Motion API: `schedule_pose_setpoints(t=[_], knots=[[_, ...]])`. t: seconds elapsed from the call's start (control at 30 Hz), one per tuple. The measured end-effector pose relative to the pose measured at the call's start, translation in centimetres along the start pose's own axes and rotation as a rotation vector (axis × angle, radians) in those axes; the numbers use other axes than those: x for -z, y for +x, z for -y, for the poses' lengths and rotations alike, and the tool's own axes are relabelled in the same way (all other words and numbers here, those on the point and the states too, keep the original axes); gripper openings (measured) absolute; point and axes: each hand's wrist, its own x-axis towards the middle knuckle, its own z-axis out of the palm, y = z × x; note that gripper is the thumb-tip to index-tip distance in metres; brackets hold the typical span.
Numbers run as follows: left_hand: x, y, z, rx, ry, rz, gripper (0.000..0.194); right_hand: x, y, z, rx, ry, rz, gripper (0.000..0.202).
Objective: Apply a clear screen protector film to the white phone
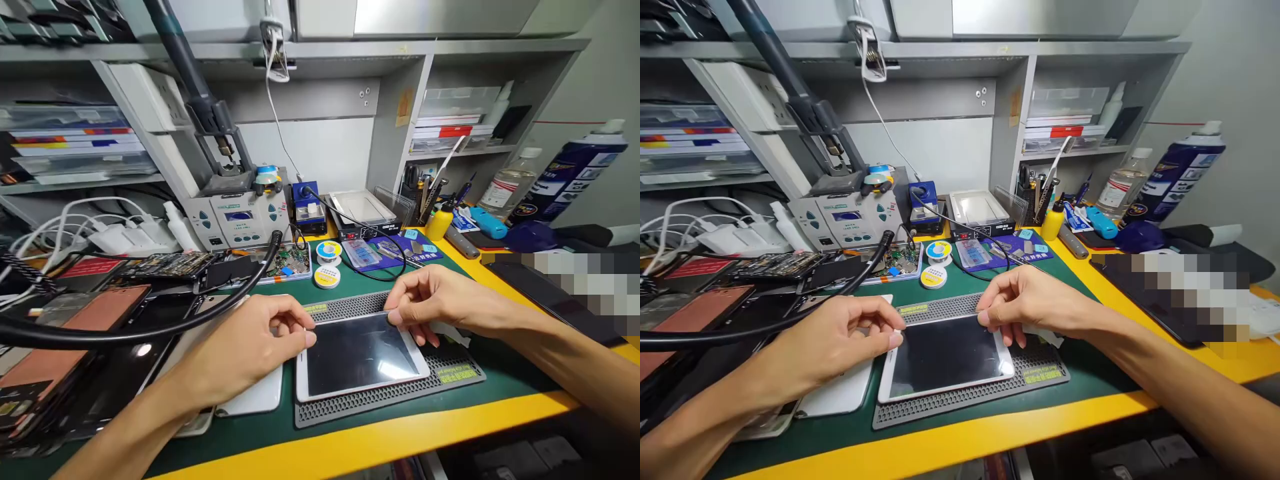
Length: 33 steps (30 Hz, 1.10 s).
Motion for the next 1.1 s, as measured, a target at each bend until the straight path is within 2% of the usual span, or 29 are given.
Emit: schedule_pose_setpoints(t=[0.17, 0.37, 0.57, 0.77, 0.97, 1.1], knots=[[-0.3, 0.2, 0.8, 0.01, 0.011, -0.049, 0.029, -0.1, -0.1, 0.0, -0.045, -0.044, 0.001, 0.014], [-0.4, 0.1, 0.3, 0.131, -0.021, 0.017, 0.036, -0.2, -0.5, 0.5, -0.073, -0.031, 0.02, 0.014], [-1.3, 0.2, 1.1, 0.204, -0.122, 0.018, 0.039, 0.0, -0.2, 0.1, -0.061, 0.03, 0.02, 0.005], [-2.9, -0.1, 0.8, 0.262, -0.201, -0.181, 0.033, 0.1, -0.3, 0.0, -0.085, 0.028, 0.038, 0.006], [-3.0, 0.4, 2.6, 0.162, -0.196, -0.157, 0.031, 0.0, -0.3, 0.0, -0.098, -0.005, 0.024, 0.021], [-3.3, 0.4, 1.7, 0.205, -0.171, -0.221, 0.028, -0.2, -0.2, -0.1, -0.104, -0.001, 0.012, 0.025]])
